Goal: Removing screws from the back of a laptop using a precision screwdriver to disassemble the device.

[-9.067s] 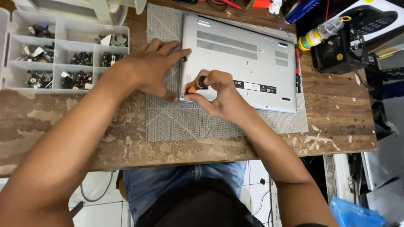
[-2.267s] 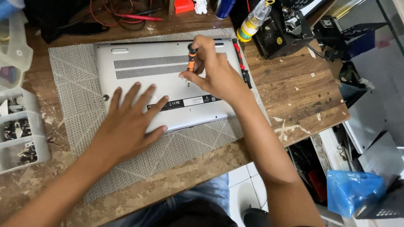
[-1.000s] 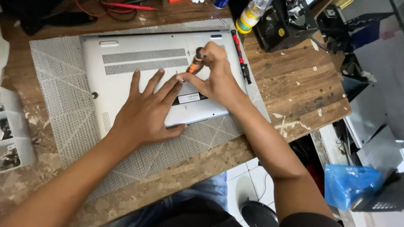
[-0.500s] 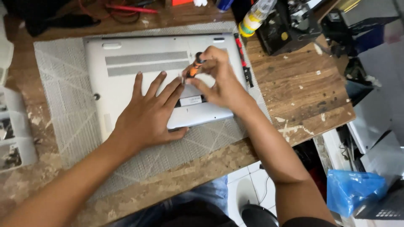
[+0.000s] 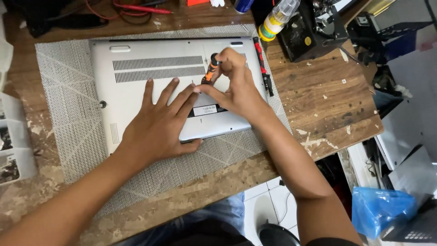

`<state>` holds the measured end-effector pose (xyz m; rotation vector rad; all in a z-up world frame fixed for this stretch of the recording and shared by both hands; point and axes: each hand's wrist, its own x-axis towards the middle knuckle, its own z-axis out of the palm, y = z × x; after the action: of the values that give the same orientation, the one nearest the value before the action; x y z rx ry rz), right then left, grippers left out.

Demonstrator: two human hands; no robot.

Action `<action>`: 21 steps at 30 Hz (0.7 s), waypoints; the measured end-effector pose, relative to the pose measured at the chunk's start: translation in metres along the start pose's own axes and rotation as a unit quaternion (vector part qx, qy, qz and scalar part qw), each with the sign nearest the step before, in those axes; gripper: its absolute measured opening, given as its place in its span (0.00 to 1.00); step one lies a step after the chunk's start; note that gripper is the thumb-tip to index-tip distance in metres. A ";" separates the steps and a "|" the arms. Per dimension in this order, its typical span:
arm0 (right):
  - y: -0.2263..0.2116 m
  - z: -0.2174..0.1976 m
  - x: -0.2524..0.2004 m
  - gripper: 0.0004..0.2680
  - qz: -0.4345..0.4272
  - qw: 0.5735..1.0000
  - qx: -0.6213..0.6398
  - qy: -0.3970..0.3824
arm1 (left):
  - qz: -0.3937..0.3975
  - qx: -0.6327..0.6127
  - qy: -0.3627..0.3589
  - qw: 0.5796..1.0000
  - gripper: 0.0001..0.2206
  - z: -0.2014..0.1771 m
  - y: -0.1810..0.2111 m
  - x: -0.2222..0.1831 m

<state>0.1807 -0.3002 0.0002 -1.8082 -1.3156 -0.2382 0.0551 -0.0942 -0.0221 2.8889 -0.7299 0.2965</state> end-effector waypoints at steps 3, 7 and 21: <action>-0.025 -0.014 0.015 0.22 0.002 0.994 0.084 -0.066 | -0.005 -0.015 -0.002 1.000 0.50 -0.001 0.000 0.002; -0.018 -0.005 0.007 0.22 0.039 0.994 0.090 -0.049 | -0.001 -0.003 0.018 1.000 0.49 0.002 -0.001 0.001; -0.011 0.001 -0.002 0.29 0.021 0.987 0.153 0.044 | -0.004 0.001 -0.021 1.000 0.52 0.005 -0.004 0.002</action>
<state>0.1701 -0.3001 0.0036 -1.5468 -1.1806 -0.0851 0.0594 -0.0930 -0.0273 2.9073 -0.7258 0.2373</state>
